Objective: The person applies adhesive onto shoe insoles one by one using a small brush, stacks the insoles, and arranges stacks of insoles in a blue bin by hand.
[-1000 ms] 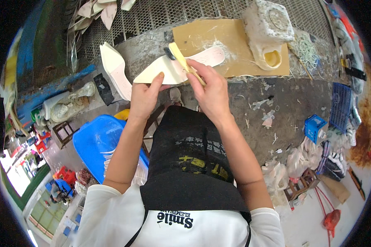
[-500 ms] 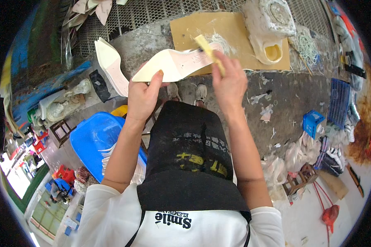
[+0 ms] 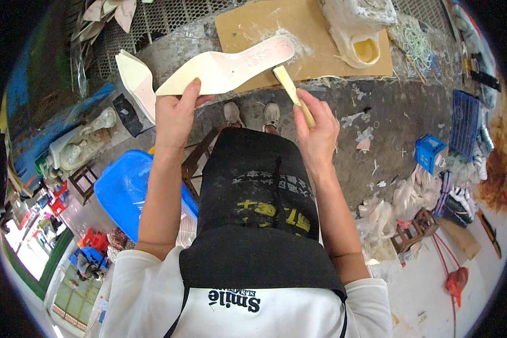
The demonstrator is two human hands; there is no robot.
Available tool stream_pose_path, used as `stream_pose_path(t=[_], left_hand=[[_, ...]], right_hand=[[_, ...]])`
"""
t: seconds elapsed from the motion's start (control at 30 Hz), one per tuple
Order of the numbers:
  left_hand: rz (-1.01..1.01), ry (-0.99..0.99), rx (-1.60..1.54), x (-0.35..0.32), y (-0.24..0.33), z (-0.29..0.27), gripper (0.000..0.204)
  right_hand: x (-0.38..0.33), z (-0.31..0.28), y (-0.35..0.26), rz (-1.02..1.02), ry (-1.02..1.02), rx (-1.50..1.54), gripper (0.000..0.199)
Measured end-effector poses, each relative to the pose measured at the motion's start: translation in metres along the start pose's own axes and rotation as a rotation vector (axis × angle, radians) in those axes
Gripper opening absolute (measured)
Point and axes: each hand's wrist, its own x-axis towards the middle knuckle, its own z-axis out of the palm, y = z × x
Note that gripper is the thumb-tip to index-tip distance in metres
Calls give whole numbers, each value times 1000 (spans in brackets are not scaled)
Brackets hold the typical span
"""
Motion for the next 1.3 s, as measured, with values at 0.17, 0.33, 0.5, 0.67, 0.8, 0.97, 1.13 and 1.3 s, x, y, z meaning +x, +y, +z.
stream_pose_path(t=[0.17,0.33,0.5,0.67,0.8,0.97,1.13,1.3], left_hand=[[-56,10,-31,-3,-1,-5,28],[-104,54,-11,-3,-6,-10,29],[-98,29,52,-2,-6,-12,31],[-40,12,70,-3,-2,-10,29],[-19,6,94,2,-8,-13,27],[9,-12,101,1,-3,-8,29],[27,-25,87,0,6,-2,50],[-12,-73,41,-3,26,0,57]], right_hand=[[1,-4,-19,-157,-115,-76,30],[67,-16,30,-94,34,-314,26],[74,10,-27,-223,-82,-357,31],[82,11,-6,-412,-50,-189,30],[87,-8,-27,-35,-61,-452,31],[81,4,10,-194,9,-168,33],[30,-9,-9,-239,-2,-16,36],[19,-19,7,-69,-36,-109,36]])
